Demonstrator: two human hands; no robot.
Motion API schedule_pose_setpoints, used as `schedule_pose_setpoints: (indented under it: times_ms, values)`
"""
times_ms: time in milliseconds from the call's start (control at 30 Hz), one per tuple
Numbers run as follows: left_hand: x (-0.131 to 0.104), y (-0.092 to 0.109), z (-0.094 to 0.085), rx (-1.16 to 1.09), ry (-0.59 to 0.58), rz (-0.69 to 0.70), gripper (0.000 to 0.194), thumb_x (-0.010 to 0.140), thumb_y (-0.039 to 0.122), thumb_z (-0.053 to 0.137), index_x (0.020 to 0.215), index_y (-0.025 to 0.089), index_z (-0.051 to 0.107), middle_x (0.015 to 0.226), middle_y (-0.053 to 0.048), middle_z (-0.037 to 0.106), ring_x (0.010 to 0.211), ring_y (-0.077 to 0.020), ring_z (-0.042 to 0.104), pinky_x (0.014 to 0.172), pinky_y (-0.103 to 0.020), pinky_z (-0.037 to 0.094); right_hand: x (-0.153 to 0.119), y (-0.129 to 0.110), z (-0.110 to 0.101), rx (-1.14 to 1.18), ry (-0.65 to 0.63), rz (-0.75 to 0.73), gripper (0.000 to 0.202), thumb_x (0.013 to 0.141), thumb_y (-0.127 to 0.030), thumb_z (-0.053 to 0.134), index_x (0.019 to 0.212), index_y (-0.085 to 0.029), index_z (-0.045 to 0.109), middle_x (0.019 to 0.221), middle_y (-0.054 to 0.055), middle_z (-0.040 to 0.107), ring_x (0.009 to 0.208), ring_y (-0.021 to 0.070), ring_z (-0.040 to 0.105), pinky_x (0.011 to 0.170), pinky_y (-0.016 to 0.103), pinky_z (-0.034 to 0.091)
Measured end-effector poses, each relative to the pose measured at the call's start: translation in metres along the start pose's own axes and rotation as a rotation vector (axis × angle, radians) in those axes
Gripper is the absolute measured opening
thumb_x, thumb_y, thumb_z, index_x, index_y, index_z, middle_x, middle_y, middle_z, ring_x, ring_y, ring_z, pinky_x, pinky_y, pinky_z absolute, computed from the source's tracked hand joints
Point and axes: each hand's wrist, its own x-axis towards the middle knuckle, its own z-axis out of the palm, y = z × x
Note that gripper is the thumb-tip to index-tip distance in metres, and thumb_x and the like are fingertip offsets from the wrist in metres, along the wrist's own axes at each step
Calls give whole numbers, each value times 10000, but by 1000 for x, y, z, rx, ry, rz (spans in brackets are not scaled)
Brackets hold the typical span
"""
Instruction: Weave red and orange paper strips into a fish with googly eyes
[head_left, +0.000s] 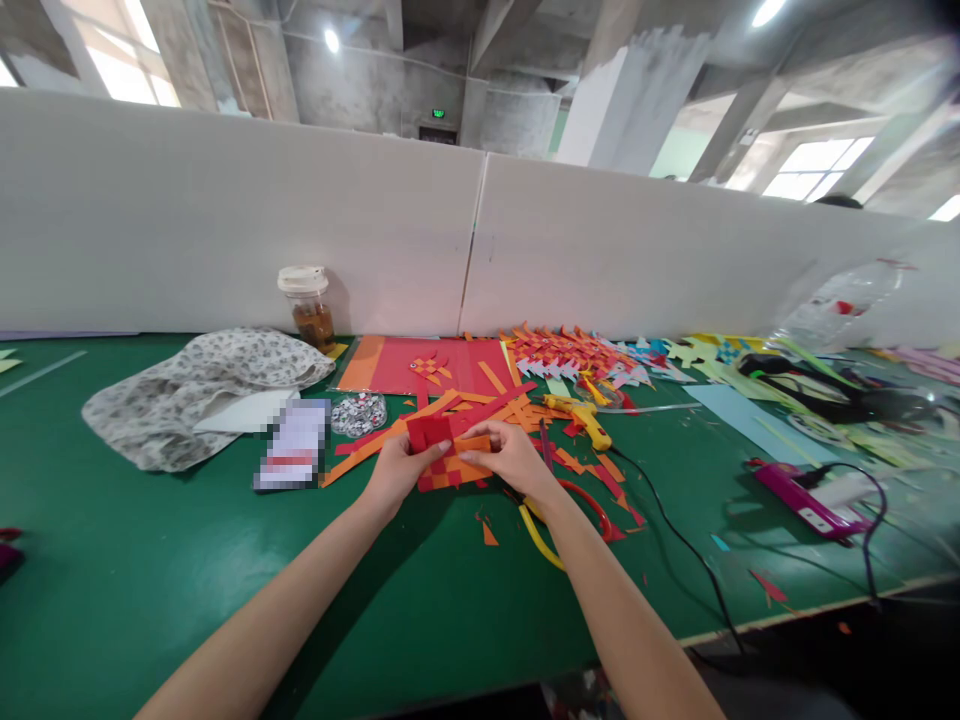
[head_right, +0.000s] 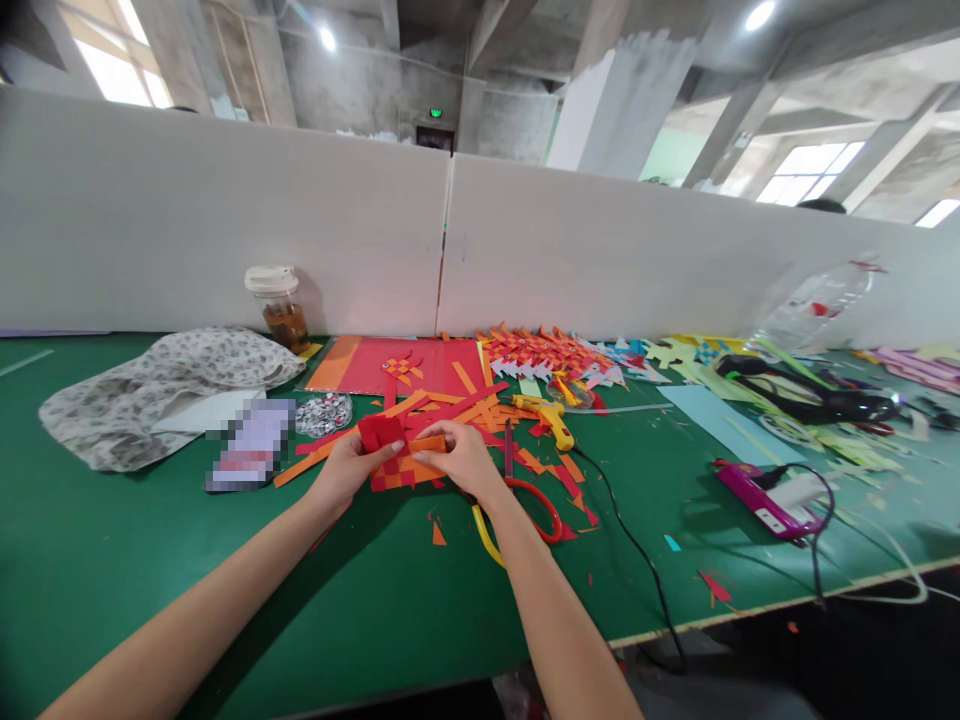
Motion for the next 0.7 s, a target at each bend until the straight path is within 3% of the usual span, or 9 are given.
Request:
schedule_pose_setpoints:
  times_ms: [200, 367, 600, 700]
  values:
    - [-3, 1, 2, 12, -34, -28, 389, 576, 400, 784, 857, 146, 696, 827, -64, 727, 717, -202, 670, 682, -317, 532, -1, -5, 0, -90, -3, -64, 283, 628, -365, 726, 831, -176, 670, 791, 28, 676, 738, 169, 613, 645, 259, 453]
    - [-3, 3, 2, -2, -82, 0, 432, 589, 378, 777, 929, 131, 679, 900, -83, 720, 824, -231, 669, 750, -339, 526, -2, -7, -3, -165, 71, -71, 252, 626, -373, 721, 771, -172, 677, 784, 33, 688, 779, 189, 625, 718, 282, 448]
    - [-3, 3, 3, 54, -56, 9, 459, 513, 365, 815, 880, 137, 662, 834, -79, 710, 813, -229, 657, 731, -330, 517, -2, -10, -3, -115, 16, -22, 265, 616, -398, 721, 723, -159, 678, 730, 30, 676, 727, 181, 615, 675, 270, 452]
    - [-1, 0, 3, 49, -76, 19, 436, 512, 384, 810, 842, 146, 654, 798, -67, 698, 772, -210, 648, 684, -303, 510, -1, -10, -2, -104, 57, -32, 265, 620, -420, 715, 643, -162, 660, 661, 22, 655, 665, 166, 599, 651, 268, 452]
